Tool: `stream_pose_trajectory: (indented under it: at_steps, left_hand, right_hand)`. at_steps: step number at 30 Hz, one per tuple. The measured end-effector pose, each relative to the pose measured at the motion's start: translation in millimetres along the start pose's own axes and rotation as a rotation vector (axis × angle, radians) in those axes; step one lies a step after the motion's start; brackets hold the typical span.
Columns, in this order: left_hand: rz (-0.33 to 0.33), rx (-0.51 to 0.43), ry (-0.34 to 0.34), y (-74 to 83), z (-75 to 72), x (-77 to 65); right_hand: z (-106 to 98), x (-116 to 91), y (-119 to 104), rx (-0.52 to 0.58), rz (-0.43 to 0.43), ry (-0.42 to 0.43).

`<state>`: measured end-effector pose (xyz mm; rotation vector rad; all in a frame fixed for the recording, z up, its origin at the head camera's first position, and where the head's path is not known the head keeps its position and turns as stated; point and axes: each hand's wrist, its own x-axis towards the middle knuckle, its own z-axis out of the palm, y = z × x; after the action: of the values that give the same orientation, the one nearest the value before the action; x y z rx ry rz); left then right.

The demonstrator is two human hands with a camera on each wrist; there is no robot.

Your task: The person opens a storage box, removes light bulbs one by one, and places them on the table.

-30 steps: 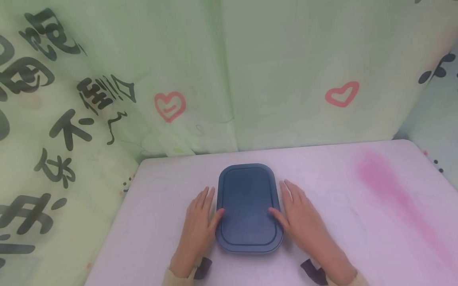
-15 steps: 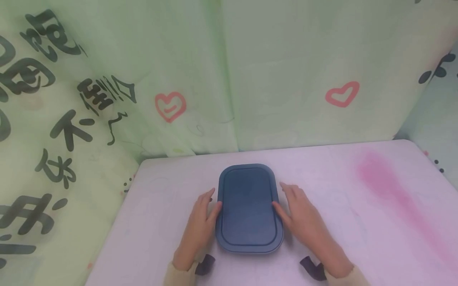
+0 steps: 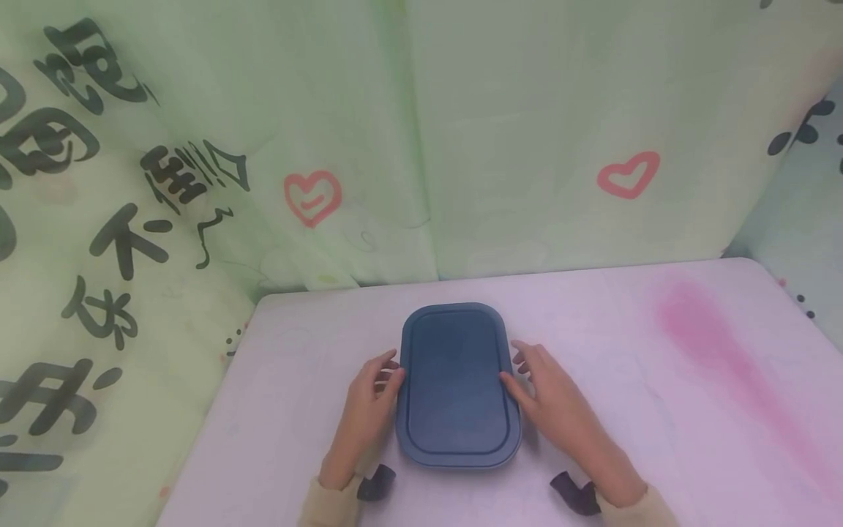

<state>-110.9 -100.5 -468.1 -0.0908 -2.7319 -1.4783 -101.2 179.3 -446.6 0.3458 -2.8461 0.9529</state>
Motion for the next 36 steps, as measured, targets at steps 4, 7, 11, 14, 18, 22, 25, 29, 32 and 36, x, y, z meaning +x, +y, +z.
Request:
stream_pose_trajectory:
  at_steps: [4, 7, 11, 14, 18, 22, 25, 29, 32, 36]
  left_hand:
    - [0.014, -0.046, 0.016, -4.2, 0.0, 3.1]
    - [0.001, -0.089, 0.023, -6.1, -0.4, 5.3]
    - [-0.023, -0.154, 0.02, -9.5, -1.4, 9.3]
    - [-0.049, -0.229, -0.003, -12.3, -2.7, 11.8]
    - [-0.125, -0.351, -0.055, -14.7, -4.6, 14.2]
    - [-0.198, -0.445, -0.099, -16.7, -7.1, 14.8]
    - [-0.223, -0.501, -0.128, -19.1, -8.8, 14.1]
    - [-0.232, -0.573, -0.166, -24.0, -9.7, 14.2]
    - [-0.241, -0.626, -0.188, -27.2, -9.7, 15.4]
    - [-0.257, -0.678, -0.212, -27.4, -10.8, 16.0]
  right_hand:
    - [1, 1, 1, 0.024, -0.015, -0.003]
    - [2, 1, 1, 0.049, -0.007, -0.013]
    - [3, 2, 2, 0.082, 0.007, -0.024]
    - [3, 2, 2, 0.107, 0.005, -0.022]
    - [3, 2, 3, 0.141, -0.014, -0.011]
    - [2, 2, 5, 0.175, -0.015, -0.012]
    - [2, 2, 6, 0.199, -0.002, -0.017]
    - [1, 4, 10, 0.258, 0.038, -0.034]
    - [-1, 4, 14, 0.324, 0.078, -0.066]
    - [-5, 4, 18, 0.423, 0.14, -0.123]
